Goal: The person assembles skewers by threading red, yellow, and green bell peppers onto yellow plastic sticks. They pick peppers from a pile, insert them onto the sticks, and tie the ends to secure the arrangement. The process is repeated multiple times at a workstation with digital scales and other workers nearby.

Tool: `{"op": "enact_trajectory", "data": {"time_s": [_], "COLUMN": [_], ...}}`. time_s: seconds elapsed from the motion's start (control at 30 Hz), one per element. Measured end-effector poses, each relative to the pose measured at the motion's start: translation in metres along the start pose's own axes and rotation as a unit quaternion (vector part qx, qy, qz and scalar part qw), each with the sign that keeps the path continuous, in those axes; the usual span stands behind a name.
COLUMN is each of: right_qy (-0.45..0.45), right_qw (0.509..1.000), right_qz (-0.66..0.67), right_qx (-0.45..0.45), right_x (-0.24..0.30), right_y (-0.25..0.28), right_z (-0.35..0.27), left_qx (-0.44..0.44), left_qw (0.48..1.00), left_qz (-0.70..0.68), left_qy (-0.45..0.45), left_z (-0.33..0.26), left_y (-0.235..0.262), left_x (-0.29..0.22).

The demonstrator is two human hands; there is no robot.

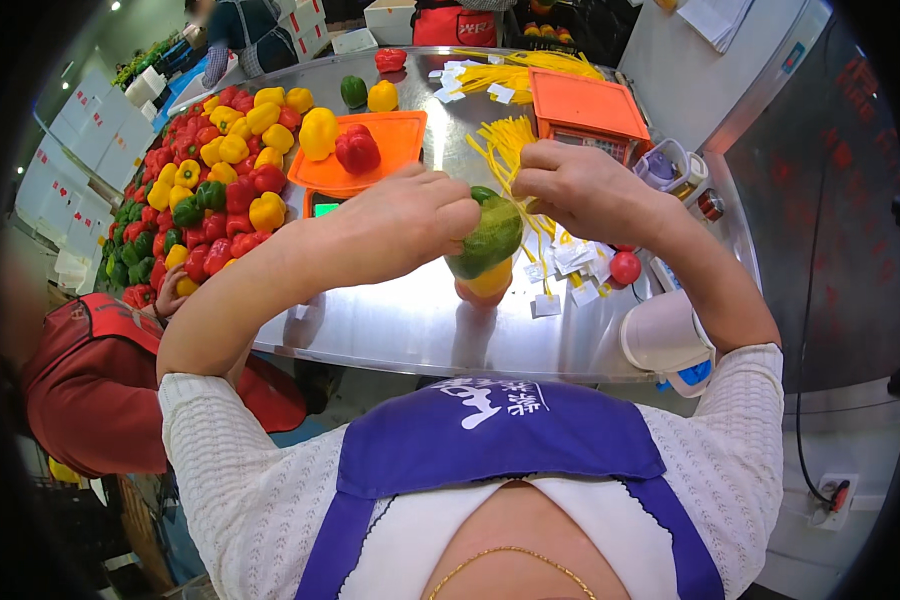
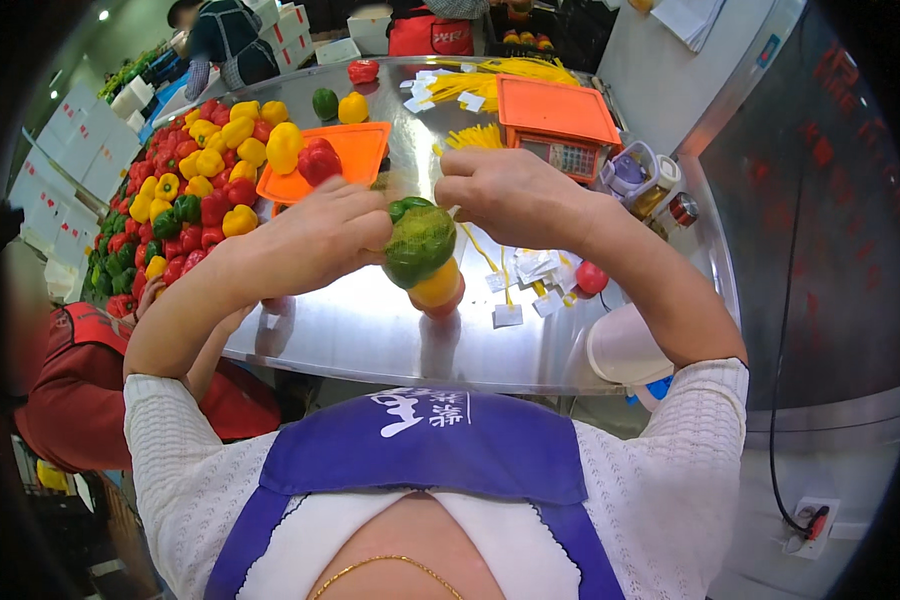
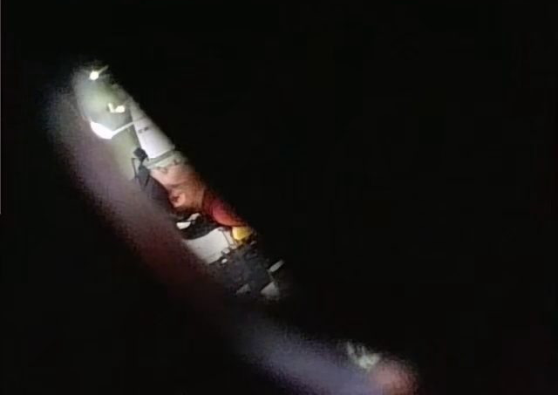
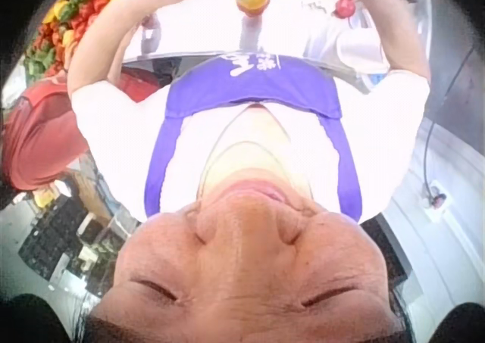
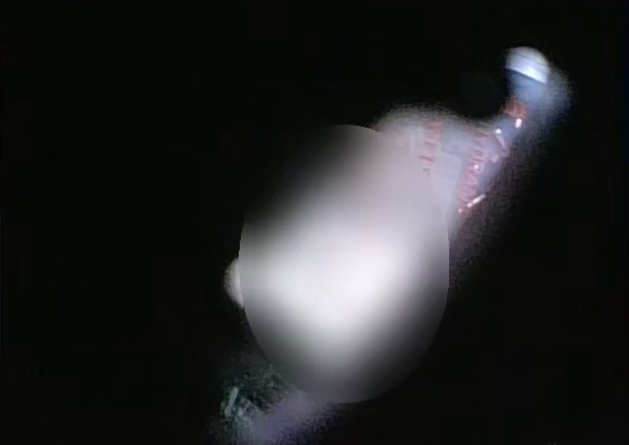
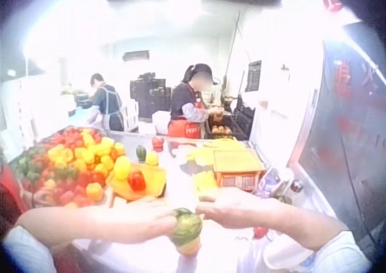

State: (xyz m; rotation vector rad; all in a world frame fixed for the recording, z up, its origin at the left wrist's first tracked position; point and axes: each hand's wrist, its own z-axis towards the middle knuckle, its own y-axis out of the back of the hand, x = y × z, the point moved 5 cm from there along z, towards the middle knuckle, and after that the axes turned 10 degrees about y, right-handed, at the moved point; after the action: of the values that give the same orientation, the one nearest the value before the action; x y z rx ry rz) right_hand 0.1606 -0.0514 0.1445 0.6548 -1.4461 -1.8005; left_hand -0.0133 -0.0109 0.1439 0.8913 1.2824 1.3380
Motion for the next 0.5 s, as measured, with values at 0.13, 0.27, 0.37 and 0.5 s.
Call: {"op": "enact_trajectory", "data": {"time_s": [0.13,0.27,0.37,0.5], "right_qy": [-0.015,-0.021,0.000,0.036], "right_qw": [0.999,0.992,0.988,0.977], "right_qz": [0.044,0.092,0.113,0.119], "right_qx": [-0.013,-0.078,-0.104,-0.174], "right_x": [-0.007,-0.018,-0.009,0.006], "right_y": [-0.011,-0.004,0.002,0.010], "right_z": [-0.006,-0.013,-0.008,-0.002], "left_qx": [-0.063,0.000,-0.049,0.024], "left_qw": [0.994,0.997,0.977,0.962], "left_qz": [0.090,-0.044,-0.189,-0.224], "left_qy": [-0.017,0.064,0.089,0.152], "left_z": [0.002,0.012,0.021,0.038], "left_y": [-0.009,-0.020,-0.018,-0.013], "left_x": [0.008,0.022,0.021,0.006]}}
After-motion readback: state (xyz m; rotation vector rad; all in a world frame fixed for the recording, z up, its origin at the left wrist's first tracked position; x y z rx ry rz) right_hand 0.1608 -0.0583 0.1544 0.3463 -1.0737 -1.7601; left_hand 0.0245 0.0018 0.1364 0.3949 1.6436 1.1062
